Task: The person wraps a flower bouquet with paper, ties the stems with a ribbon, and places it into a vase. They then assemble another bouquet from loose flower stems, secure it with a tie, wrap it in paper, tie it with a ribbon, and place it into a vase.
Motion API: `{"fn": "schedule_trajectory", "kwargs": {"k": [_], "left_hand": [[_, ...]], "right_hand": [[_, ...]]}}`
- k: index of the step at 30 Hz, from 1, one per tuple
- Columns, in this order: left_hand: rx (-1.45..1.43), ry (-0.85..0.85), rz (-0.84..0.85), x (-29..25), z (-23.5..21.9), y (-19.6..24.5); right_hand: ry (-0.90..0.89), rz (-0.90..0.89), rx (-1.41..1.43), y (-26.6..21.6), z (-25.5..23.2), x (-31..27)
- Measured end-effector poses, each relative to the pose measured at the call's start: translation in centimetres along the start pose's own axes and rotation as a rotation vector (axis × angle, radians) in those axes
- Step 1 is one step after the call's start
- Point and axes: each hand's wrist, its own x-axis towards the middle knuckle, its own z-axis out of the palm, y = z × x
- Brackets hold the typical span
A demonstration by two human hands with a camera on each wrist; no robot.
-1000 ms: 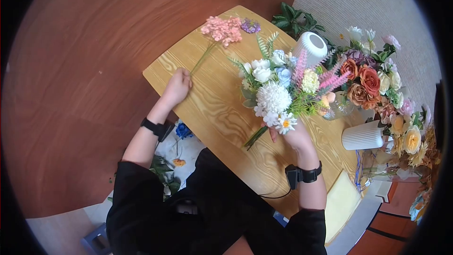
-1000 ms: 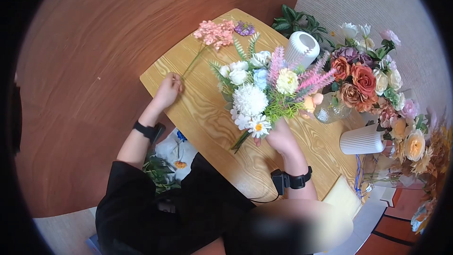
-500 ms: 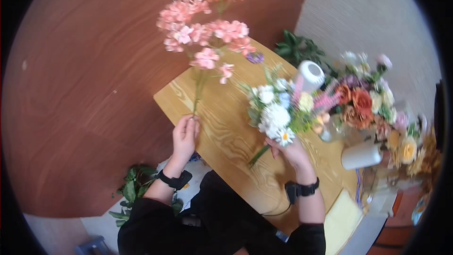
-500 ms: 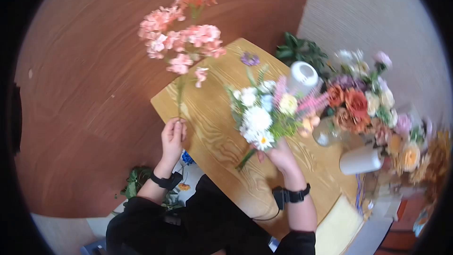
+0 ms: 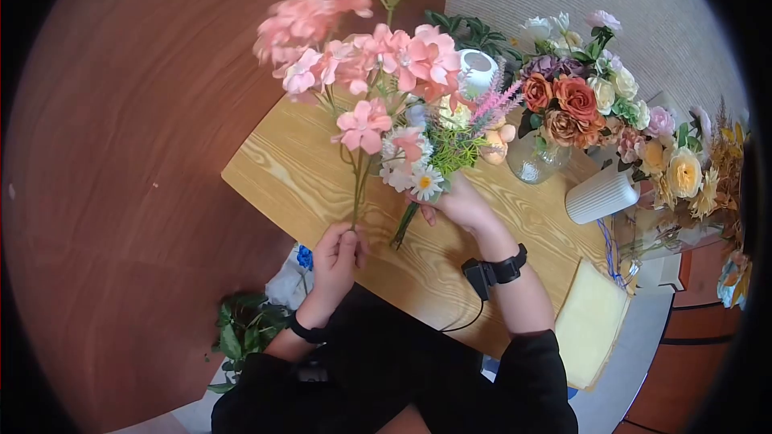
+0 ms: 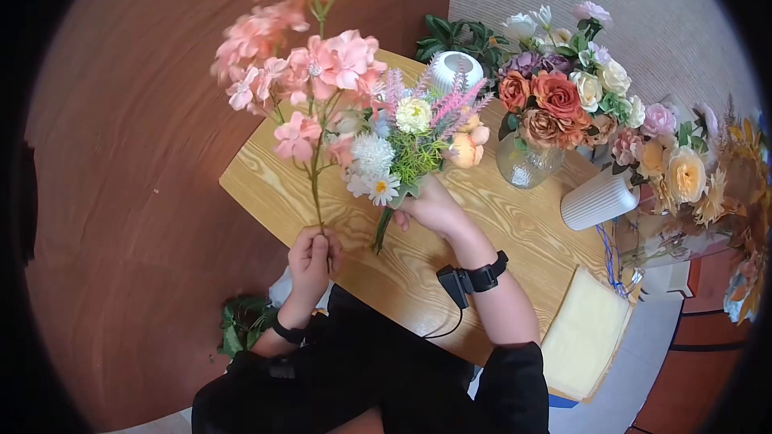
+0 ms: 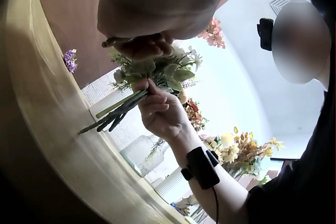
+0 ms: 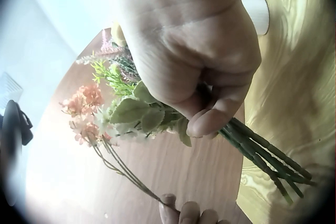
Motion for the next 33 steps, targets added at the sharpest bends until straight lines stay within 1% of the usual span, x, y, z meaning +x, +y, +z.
{"fn": "schedule_trajectory", "kwargs": {"k": [4, 6, 9, 12, 15, 18, 19, 21, 22, 24, 25, 27, 28, 30, 31, 32, 33], "left_hand": [[-0.051, -0.006, -0.026, 1.2, 0.5, -0.9], [0.056, 0.076, 0.016, 2.2, 1.4, -0.6], [-0.028, 0.056, 0.028, 2.8, 2.8, 1.0], [-0.041, 0.038, 0.037, 3.6, 3.4, 0.8], [-0.053, 0.014, 0.037, 3.9, 3.6, 0.5], [-0.024, -0.019, 0.075, 4.1, 3.8, 0.4], [-0.025, -0.02, 0.074, 4.1, 3.9, 0.5], [-0.062, 0.033, 0.068, 3.9, 4.1, 0.8], [-0.062, 0.023, 0.065, 3.7, 4.3, 1.1], [-0.071, 0.047, 0.19, 2.9, 4.5, 1.9], [-0.067, 0.031, 0.183, 2.4, 4.7, 2.4], [0.045, -0.002, 0.123, 1.4, 5.3, 3.2], [0.056, -0.018, 0.125, 1.2, 5.8, 2.8], [0.109, -0.003, 0.176, 1.5, 6.4, 1.9], [0.051, -0.024, 0.134, 1.6, 6.7, 1.9], [0.071, -0.039, 0.138, 2.0, 6.6, 1.4], [0.191, 0.011, 0.251, 2.7, 6.5, 0.4]], "right_hand": [[-0.021, -0.004, -0.015, -0.3, 0.3, -0.2], [-0.031, 0.01, -0.019, -0.3, 0.5, -0.1], [-0.02, -0.01, 0.02, -0.2, 0.9, -0.1], [0.015, 0.006, 0.019, -0.7, 1.2, -0.1], [-0.019, 0.0, 0.016, -0.6, 1.1, -0.1], [-0.004, 0.002, 0.021, -1.1, 1.3, -0.3], [-0.002, 0.002, 0.02, -1.2, 1.4, -0.3], [-0.001, 0.006, 0.029, -1.3, 1.3, -0.2], [0.009, 0.006, 0.033, -1.2, 1.4, -0.2], [0.092, 0.03, 0.047, -0.9, 1.4, 0.2], [0.106, 0.029, 0.057, -0.7, 1.4, 0.3], [0.147, 0.054, 0.055, -0.6, 1.3, 0.7], [0.156, 0.043, 0.07, -0.2, 1.4, 0.7], [0.286, 0.013, -0.039, 0.1, 2.3, 1.4], [0.259, -0.016, -0.014, -0.2, 2.5, 1.4], [0.265, -0.029, 0.007, 0.2, 2.7, 1.8], [0.256, -0.035, 0.002, 0.8, 2.7, 2.0]]}}
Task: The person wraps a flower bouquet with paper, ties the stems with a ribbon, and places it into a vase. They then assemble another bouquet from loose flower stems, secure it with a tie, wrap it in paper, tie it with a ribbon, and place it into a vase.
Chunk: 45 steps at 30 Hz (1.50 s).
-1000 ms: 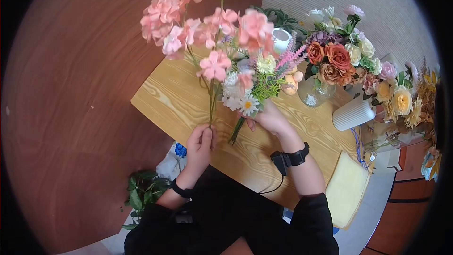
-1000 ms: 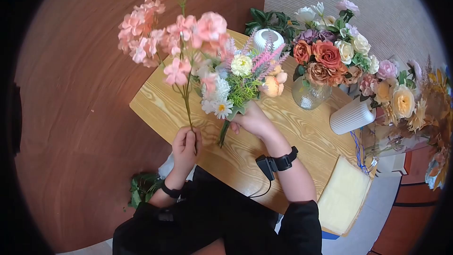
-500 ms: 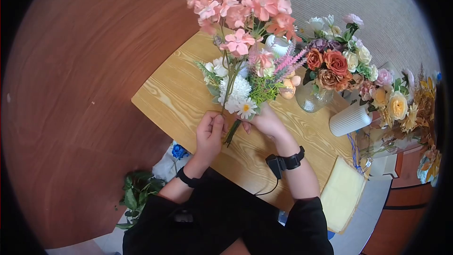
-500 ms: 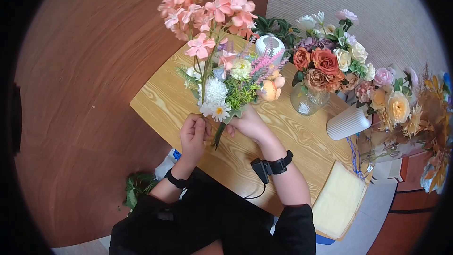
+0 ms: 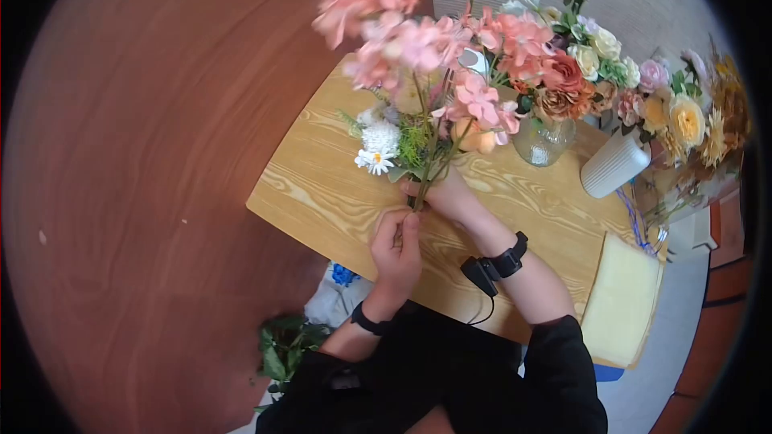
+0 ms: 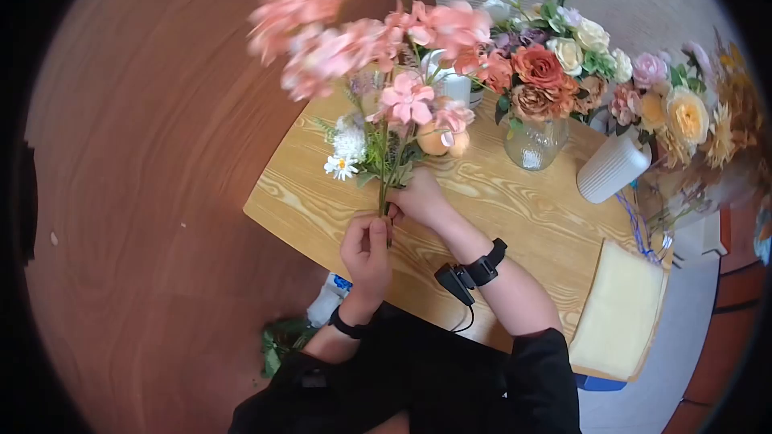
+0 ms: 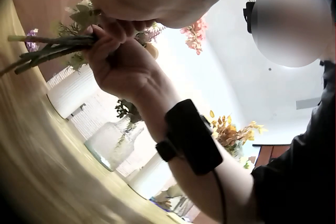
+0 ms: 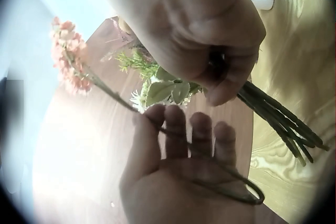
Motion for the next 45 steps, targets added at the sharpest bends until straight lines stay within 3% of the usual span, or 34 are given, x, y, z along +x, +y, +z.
{"fn": "schedule_trajectory", "kwargs": {"k": [2, 8, 11, 24, 26, 27, 29, 31, 32, 33, 35, 36, 37, 39, 40, 41, 43, 44, 45], "left_hand": [[0.085, 0.093, 0.128, 0.7, 1.0, -0.4], [0.238, 0.113, 0.09, 1.2, 1.7, -0.3], [0.256, 0.139, 0.152, 1.3, 1.4, -1.2], [0.009, 0.147, 0.145, 0.9, 0.8, -2.8], [-0.296, 0.083, 0.04, 1.3, 0.1, -3.2], [-0.272, 0.083, 0.044, 1.7, -1.1, -3.7], [-0.195, -0.106, -0.045, 2.0, -3.9, -5.0], [-0.204, -0.086, -0.087, 2.3, -5.3, -6.0], [-0.224, -0.068, -0.145, 2.3, -6.2, -6.3], [-0.202, -0.048, -0.137, 2.3, -6.4, -6.9], [-0.159, 0.118, -0.08, 2.6, -7.7, -7.5], [-0.114, 0.16, -0.066, 2.5, -9.9, -6.3], [-0.088, 0.205, -0.073, 1.7, -10.9, -5.4], [-0.081, 0.277, -0.083, 2.7, -12.1, -4.4], [-0.085, 0.302, -0.089, 3.1, -12.7, -3.8], [-0.089, 0.328, -0.093, 2.8, -13.2, -3.3], [-0.101, 0.379, -0.109, -0.6, -14.2, -2.3], [-0.11, 0.397, -0.116, -1.1, -14.4, -2.0], [-0.092, 0.39, -0.162, 0.4, -12.3, -2.6]], "right_hand": [[0.009, -0.003, 0.001, 0.5, -0.1, -0.3], [0.042, -0.059, -0.046, 0.8, 0.2, 0.1], [-0.032, 0.032, 0.053, 0.0, 0.0, -0.3], [0.004, 0.006, -0.036, -0.2, 1.2, -0.9], [0.023, -0.042, -0.107, -1.6, 1.5, -0.9], [0.06, -0.055, -0.19, -2.7, 1.8, -1.3], [0.085, -0.059, -0.246, -2.6, 3.5, -1.9], [0.258, -0.527, -0.643, -2.6, 5.0, -2.0], [0.354, -0.69, -0.577, -2.7, 5.8, -2.1], [0.333, -0.702, -0.557, -3.6, 6.6, -3.0], [0.142, -0.313, -0.337, -5.2, 7.8, -4.9], [-0.008, -0.311, -0.537, -5.0, 8.1, -4.2], [-0.063, -0.327, -0.52, -4.8, 9.3, -4.4], [-0.055, -0.062, -0.677, -8.1, 10.2, -6.0], [-0.089, -0.175, -0.642, -4.5, 10.7, -4.9], [-0.115, -0.188, -0.648, -4.7, 11.5, -5.3], [0.219, -0.546, -0.598, -5.6, 13.0, -6.4], [0.201, -0.555, -0.601, -4.1, 13.5, -5.9], [0.167, -0.511, -0.326, -0.8, 11.5, -3.0]]}}
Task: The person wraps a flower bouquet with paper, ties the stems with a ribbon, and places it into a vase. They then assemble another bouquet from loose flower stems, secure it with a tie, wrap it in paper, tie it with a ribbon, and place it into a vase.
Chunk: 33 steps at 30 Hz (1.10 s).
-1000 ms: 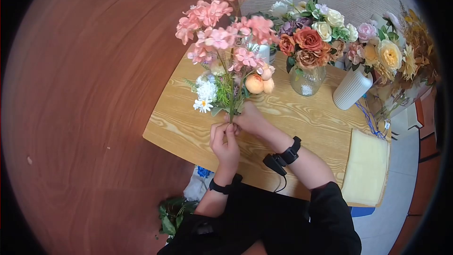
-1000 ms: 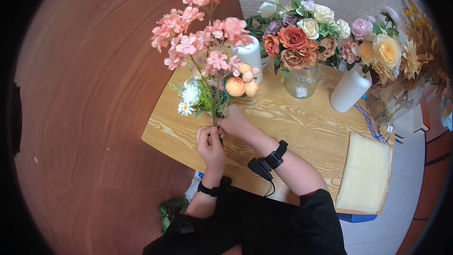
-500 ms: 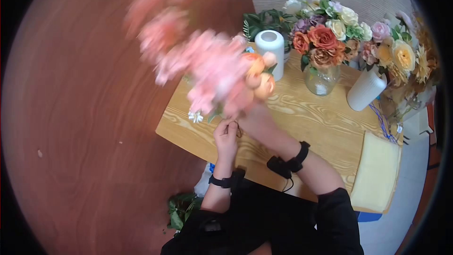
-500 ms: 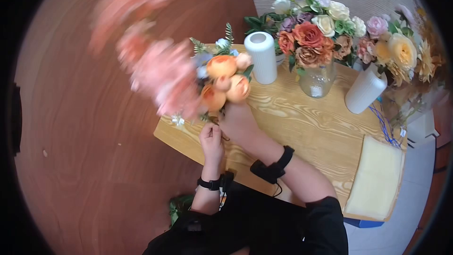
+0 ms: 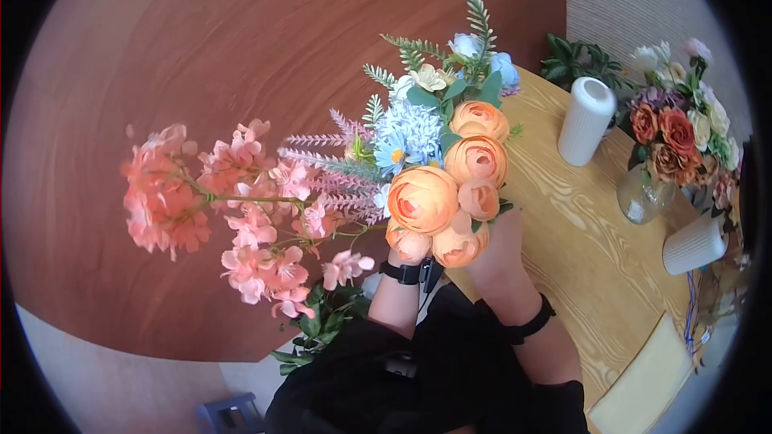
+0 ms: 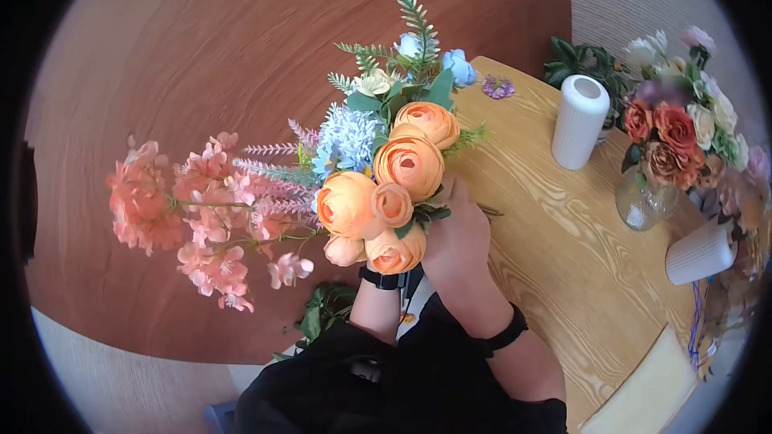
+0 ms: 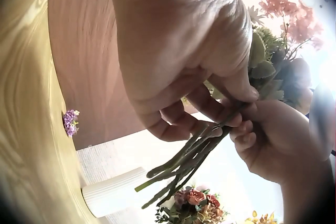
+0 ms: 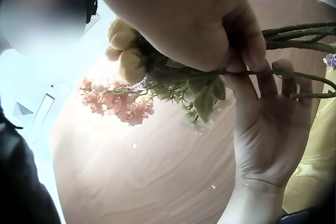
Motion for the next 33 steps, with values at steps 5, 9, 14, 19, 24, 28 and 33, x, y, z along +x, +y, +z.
{"fn": "schedule_trajectory", "kwargs": {"k": [5, 9, 14, 19, 24, 28, 33], "left_hand": [[-0.039, 0.001, -0.069, 0.5, 1.2, 0.3], [-0.091, -0.034, -0.147, 1.1, 1.8, 0.6], [-0.156, -0.062, -0.219, 1.3, 2.5, 0.9], [-0.231, -0.101, -0.313, 1.0, 3.0, 1.1], [-0.343, -0.169, -0.382, 0.8, 2.8, 1.5], [-0.384, -0.201, -0.448, 0.2, 3.1, 1.8], [-0.811, -0.929, -0.338, 2.9, 3.4, 1.9]], "right_hand": [[0.062, -0.086, 0.11, 0.7, -0.2, 0.3], [0.022, -0.077, 0.038, 1.2, -0.5, 0.2], [0.002, -0.104, -0.228, -3.1, -3.1, 1.4], [0.006, -0.002, 0.159, 0.5, -1.5, 0.9], [0.031, 0.0, 0.218, 0.7, -2.0, 1.3], [0.061, 0.051, 0.242, 2.5, -2.8, 1.8], [0.12, 0.076, 0.242, 4.9, -6.5, 4.2]]}}
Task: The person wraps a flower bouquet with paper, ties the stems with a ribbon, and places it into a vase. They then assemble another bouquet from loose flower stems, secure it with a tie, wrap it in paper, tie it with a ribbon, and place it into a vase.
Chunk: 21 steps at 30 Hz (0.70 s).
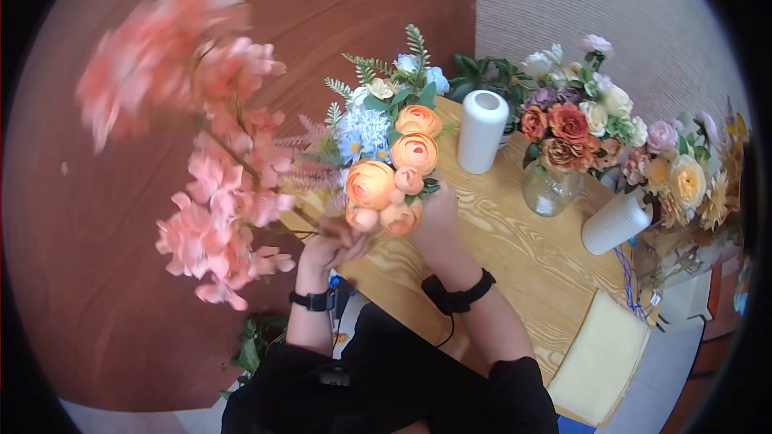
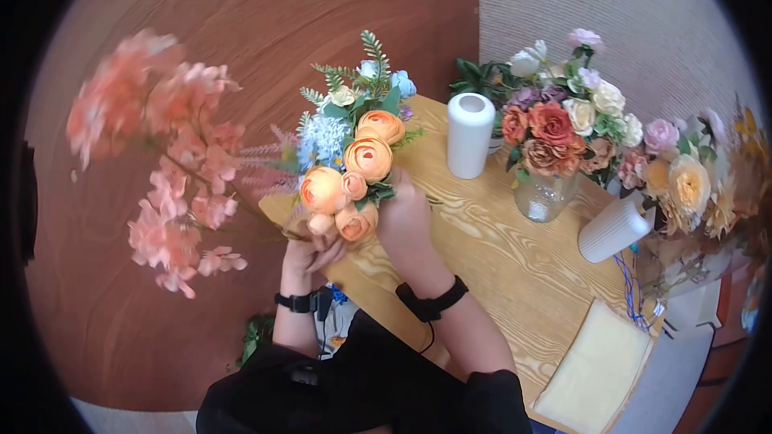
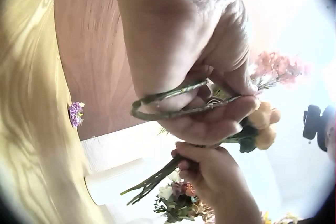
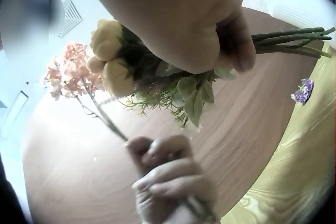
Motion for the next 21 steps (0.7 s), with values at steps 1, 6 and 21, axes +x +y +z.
{"fn": "schedule_trajectory", "kwargs": {"k": [1, 6, 21], "left_hand": [[-0.009, -0.012, -0.01, -1.1, -0.7, 0.2], [0.07, -0.031, 0.104, -3.3, 1.3, 1.6], [0.009, -0.007, 0.13, -5.0, -0.8, 1.6]], "right_hand": [[0.008, -0.14, -0.169, -0.2, -0.9, 0.5], [0.118, -0.685, -0.591, 0.1, -3.4, 2.1], [-0.638, 0.424, 0.178, -5.2, -6.7, 1.8]]}}
